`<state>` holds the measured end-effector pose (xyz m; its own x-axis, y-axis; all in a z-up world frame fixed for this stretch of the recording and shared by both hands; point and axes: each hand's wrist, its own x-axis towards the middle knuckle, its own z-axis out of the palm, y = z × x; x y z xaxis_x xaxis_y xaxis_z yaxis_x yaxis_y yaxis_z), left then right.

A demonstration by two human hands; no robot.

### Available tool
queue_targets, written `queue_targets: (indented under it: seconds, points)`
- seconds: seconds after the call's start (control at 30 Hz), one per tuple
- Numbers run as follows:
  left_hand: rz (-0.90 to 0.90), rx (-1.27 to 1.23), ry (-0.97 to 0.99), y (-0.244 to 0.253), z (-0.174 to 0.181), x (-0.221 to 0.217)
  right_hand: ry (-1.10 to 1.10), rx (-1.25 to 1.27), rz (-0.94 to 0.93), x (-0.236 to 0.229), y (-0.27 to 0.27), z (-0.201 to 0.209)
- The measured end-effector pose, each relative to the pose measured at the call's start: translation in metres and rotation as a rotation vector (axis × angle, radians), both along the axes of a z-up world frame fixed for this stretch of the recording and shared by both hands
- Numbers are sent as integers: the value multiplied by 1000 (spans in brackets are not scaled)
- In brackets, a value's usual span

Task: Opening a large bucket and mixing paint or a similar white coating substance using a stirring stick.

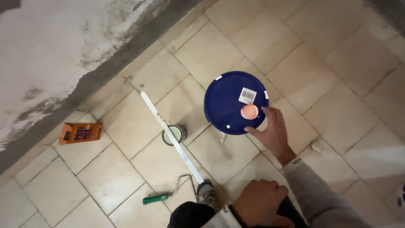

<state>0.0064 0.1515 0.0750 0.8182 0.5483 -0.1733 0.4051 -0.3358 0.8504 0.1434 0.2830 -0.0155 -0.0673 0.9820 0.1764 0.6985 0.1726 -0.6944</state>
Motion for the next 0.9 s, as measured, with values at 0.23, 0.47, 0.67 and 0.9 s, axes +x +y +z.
queue_targets:
  seconds: [0.23,0.47,0.67,0.9]
  points:
    - [62,-22,27,22,1,21,-129,-11,144,6,35,9]
    - [560,98,-17,77,6,-28,101,13,71,45,8,-6]
    - [844,53,230,120,-36,-71,124,-162,-6,93,-9,-5]
    - [1156,134,322,153,-138,-103,152,-153,-4,116,36,-34]
